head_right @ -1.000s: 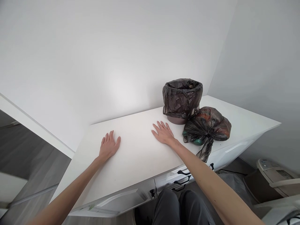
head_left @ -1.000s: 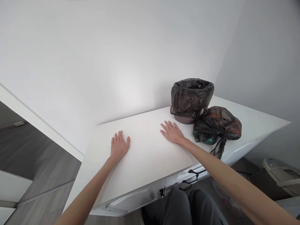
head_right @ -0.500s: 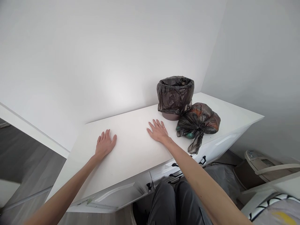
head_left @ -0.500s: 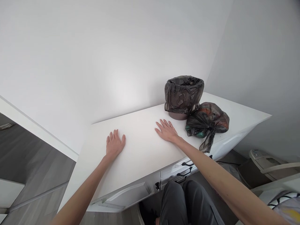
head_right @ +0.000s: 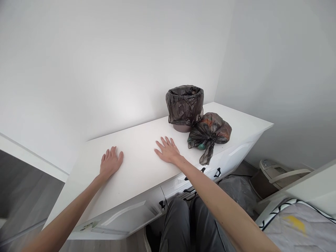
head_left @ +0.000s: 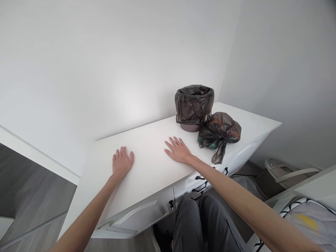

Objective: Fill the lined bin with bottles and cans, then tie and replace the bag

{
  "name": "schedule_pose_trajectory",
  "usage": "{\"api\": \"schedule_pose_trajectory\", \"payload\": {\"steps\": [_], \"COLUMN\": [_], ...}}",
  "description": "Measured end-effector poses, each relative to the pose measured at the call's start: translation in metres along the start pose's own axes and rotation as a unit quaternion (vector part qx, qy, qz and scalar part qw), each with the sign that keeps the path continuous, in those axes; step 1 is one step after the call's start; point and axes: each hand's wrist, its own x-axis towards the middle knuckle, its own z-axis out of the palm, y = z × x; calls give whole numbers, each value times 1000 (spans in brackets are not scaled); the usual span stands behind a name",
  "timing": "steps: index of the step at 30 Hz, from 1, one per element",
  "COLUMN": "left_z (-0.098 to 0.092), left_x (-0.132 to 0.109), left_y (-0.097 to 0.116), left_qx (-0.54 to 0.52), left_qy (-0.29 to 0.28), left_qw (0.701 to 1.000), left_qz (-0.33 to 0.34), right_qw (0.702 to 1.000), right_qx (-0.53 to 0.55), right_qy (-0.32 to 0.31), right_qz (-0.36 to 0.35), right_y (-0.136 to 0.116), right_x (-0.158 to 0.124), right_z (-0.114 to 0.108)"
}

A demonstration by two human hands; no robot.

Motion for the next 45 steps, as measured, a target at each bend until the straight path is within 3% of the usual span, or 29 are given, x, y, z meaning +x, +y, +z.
{"api": "schedule_pose_trajectory", "payload": {"steps": [8, 17, 23, 26, 28, 31, 34, 40, 43, 45], "left_z": [-4, -14, -20, -25, -28, -29, -26, -27, -28, -28], "left_x": [-9, -24, -32, -37, -39, -41, -39, -40, -42, -42], "left_y": [6, 13, 16, 17, 17, 15, 13, 12, 11, 10], "left_qx": [10, 39, 43, 39, 33, 26, 22, 32, 38, 42], "left_qy": [-6, -33, -47, -51, -63, -78, -76, -56, -48, -50], "left_qw": [1000, 999, 998, 998, 997, 996, 996, 997, 997, 997], "left_qz": [-7, 6, 11, 23, 30, 31, 32, 33, 35, 37], "right_qw": [999, 996, 992, 980, 966, 935, 906, 873, 860, 867], "right_qx": [6, 8, 7, 16, -1, -66, -149, -312, -376, -395], "right_qy": [10, -6, -38, -53, -42, 22, 93, 187, 176, 144], "right_qz": [-39, -87, -123, -191, -257, -348, -385, -325, -298, -269], "right_y": [-10, -18, -20, -15, -7, 14, 43, 114, 145, 161], "right_x": [-24, -53, -79, -101, -116, -134, -146, -161, -165, -167], "right_z": [3, -8, -27, -42, -53, -72, -96, -138, -143, -142]}}
